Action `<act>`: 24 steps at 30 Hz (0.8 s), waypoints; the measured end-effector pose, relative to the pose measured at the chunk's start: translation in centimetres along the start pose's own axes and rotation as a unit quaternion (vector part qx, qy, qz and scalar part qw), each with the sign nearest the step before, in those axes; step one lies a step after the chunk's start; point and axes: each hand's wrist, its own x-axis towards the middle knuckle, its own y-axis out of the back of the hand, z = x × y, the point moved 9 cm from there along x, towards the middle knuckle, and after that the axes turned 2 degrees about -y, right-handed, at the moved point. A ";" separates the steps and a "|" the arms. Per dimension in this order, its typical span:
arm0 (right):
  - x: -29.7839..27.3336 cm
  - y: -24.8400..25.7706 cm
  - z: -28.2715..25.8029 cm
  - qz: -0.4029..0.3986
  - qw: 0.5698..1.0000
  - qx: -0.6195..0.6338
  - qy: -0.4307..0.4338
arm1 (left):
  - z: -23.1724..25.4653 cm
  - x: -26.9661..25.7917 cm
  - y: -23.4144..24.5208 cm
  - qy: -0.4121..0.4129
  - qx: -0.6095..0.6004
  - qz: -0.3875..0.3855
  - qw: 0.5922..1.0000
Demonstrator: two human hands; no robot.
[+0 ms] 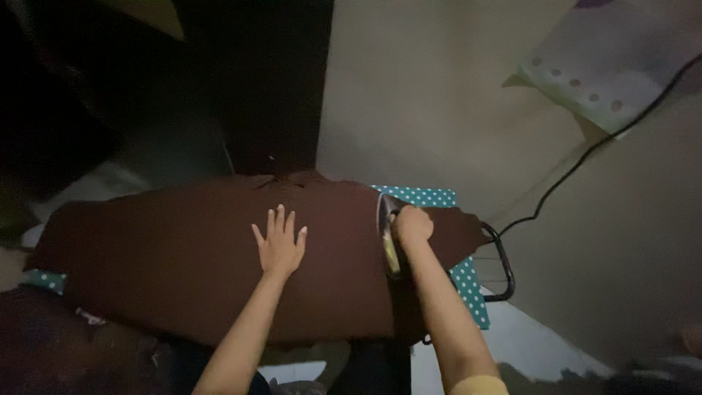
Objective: The person irons a brown button-up shirt on an ironing board, moving the iron across different sections of the fabric and repositioning the shirt several times to reach all areas.
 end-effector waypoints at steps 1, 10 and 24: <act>-1.4 0.4 0.0 0.020 1.000 0.002 0.011 | 0.1 0.0 -0.1 0.001 0.010 0.009 1.000; -14.6 0.0 2.3 -0.046 0.993 -0.007 0.112 | 6.0 -1.8 -0.9 -0.035 -0.080 0.039 0.995; -11.9 0.2 24.4 -0.055 0.994 0.017 -0.098 | 25.7 -4.0 -1.5 -0.246 -0.132 0.010 0.960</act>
